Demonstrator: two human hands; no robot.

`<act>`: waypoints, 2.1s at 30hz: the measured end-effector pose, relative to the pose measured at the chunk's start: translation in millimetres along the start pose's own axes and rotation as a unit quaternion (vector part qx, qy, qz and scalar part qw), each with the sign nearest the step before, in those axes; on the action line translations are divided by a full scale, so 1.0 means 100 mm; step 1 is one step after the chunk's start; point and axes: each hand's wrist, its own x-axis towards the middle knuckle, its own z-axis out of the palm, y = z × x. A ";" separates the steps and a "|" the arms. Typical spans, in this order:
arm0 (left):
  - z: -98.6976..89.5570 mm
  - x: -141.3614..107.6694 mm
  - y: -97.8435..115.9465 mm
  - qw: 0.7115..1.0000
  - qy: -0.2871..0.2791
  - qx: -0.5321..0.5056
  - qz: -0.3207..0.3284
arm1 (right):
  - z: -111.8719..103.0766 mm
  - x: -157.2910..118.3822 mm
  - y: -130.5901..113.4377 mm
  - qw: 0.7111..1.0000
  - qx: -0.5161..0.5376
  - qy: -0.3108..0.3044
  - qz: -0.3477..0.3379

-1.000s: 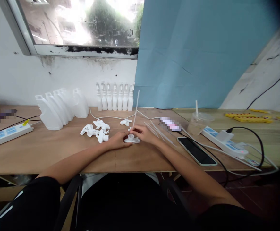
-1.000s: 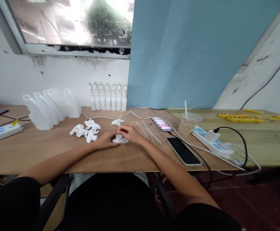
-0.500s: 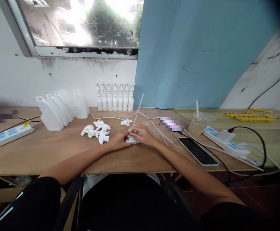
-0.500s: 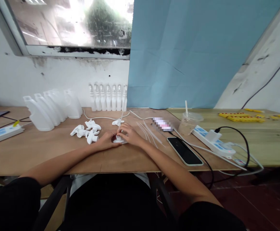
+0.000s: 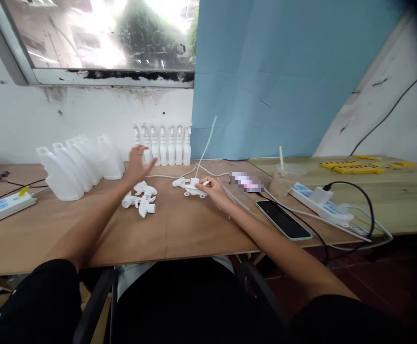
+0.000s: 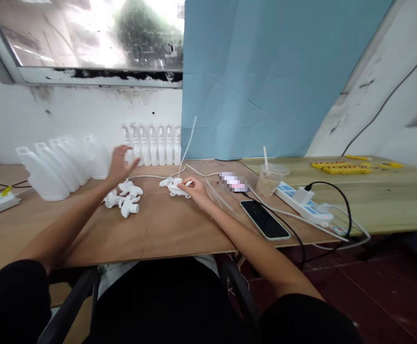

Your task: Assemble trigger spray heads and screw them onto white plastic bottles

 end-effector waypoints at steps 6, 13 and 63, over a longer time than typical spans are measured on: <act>-0.44 0.63 -1.00 0.949 0.013 0.171 -0.266 | -0.06 0.05 0.06 1.000 -0.008 0.017 0.011; -0.45 0.57 -1.14 0.946 -0.016 0.166 -0.278 | -0.06 0.05 0.06 0.997 0.006 -0.045 0.058; -0.13 -0.38 0.14 0.955 -0.024 0.181 0.232 | -0.44 0.13 -0.20 0.945 -0.272 -0.009 -0.179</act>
